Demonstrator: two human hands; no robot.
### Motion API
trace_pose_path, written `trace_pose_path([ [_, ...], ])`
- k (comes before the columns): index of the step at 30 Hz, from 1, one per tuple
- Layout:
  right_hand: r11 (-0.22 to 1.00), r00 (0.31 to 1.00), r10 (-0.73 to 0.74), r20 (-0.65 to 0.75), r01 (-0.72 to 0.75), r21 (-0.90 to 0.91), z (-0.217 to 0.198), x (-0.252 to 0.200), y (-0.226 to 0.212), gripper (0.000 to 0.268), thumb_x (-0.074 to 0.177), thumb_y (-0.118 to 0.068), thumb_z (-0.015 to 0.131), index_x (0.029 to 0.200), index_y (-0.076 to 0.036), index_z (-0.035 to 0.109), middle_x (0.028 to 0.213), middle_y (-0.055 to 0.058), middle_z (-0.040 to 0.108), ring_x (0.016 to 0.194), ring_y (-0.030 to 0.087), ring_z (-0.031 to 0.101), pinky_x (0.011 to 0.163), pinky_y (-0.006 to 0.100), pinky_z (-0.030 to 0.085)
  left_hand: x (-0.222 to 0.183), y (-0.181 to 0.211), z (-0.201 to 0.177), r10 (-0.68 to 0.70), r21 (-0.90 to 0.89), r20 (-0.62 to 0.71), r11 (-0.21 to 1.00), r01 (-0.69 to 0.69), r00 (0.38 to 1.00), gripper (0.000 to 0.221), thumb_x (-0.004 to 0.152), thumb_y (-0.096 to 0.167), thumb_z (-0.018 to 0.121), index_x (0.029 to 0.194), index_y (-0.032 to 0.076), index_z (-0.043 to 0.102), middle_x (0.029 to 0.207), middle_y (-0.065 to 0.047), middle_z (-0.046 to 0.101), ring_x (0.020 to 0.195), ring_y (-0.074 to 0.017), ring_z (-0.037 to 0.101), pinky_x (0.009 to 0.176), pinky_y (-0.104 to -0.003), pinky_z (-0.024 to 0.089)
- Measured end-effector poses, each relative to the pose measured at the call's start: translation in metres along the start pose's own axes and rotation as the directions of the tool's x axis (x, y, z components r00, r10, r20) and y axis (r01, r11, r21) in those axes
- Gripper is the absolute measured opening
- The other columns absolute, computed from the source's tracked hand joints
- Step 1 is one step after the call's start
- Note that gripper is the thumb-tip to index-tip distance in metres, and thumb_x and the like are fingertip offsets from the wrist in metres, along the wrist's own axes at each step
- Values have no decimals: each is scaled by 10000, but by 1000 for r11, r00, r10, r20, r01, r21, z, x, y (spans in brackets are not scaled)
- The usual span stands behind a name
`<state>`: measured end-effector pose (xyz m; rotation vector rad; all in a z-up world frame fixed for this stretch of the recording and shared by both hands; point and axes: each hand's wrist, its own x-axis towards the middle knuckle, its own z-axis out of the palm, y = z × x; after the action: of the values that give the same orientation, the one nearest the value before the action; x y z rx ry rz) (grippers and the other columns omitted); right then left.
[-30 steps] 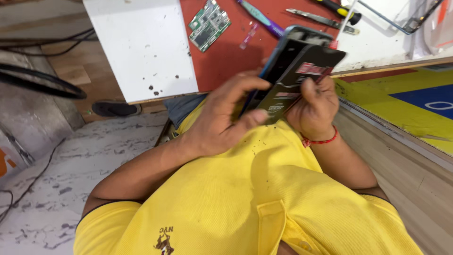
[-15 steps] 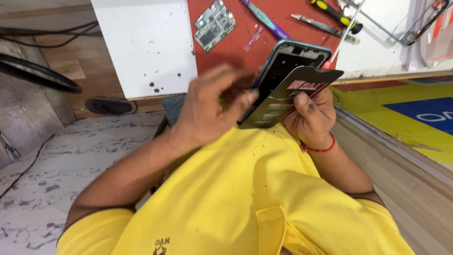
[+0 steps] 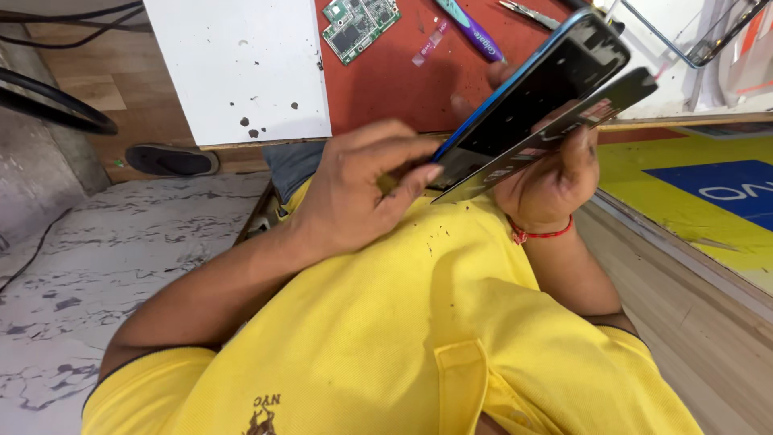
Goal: The person removes the back cover and screen of a mobile phone, using hands and a prying tool to separate the components from the frame.
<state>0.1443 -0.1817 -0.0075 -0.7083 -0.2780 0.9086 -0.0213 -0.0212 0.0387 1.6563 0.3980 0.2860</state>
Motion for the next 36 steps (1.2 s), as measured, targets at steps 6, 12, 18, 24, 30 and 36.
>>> trace_pose_path([
  [6,1000,996,6,94,-4,-25,-6,4,12,358,1136,-407,467,1221,-102,634,1490,219,540,1439,319,474,1178,669,408,-16,-9,2,37,163,-134,986,-15,990,114,961,37,750,1065,-10,748,868,-105,690,716,-184,676,618,-322,516],
  [12,969,969,104,-223,-48,243,0,10,14,519,1035,-428,384,1297,-49,622,1426,188,494,1446,337,418,1137,752,392,-4,-4,4,5,41,-129,999,0,992,104,966,78,757,1048,17,735,863,-71,684,684,-173,703,592,-283,582],
  [18,990,995,33,99,-46,131,-14,2,16,361,1165,-397,403,1161,-113,626,1422,137,595,1422,283,524,1190,609,433,6,11,2,276,437,-36,869,-233,960,199,954,151,732,884,21,599,830,-131,570,701,-328,623,592,-439,507],
  [24,998,998,-54,11,54,-41,-26,-5,25,368,1181,-367,427,1045,-73,601,1296,211,652,1299,335,588,1195,452,422,18,-6,5,298,385,89,870,-308,951,172,999,154,685,900,51,589,842,-91,577,726,-317,632,607,-450,515],
  [30,998,1000,13,-13,-14,-60,-28,-11,25,380,1185,-364,427,1061,-47,595,1304,239,647,1299,366,624,1181,493,456,8,-13,9,325,337,47,885,-321,945,152,998,158,660,927,37,603,816,-103,576,707,-310,626,610,-440,522],
  [36,998,998,56,10,-56,-41,-17,-12,24,364,1129,-371,472,1169,-33,600,1320,258,635,1308,363,618,1171,475,479,20,-17,1,313,421,83,849,-318,946,210,1023,194,656,909,36,578,784,-105,577,701,-329,630,600,-446,517],
])
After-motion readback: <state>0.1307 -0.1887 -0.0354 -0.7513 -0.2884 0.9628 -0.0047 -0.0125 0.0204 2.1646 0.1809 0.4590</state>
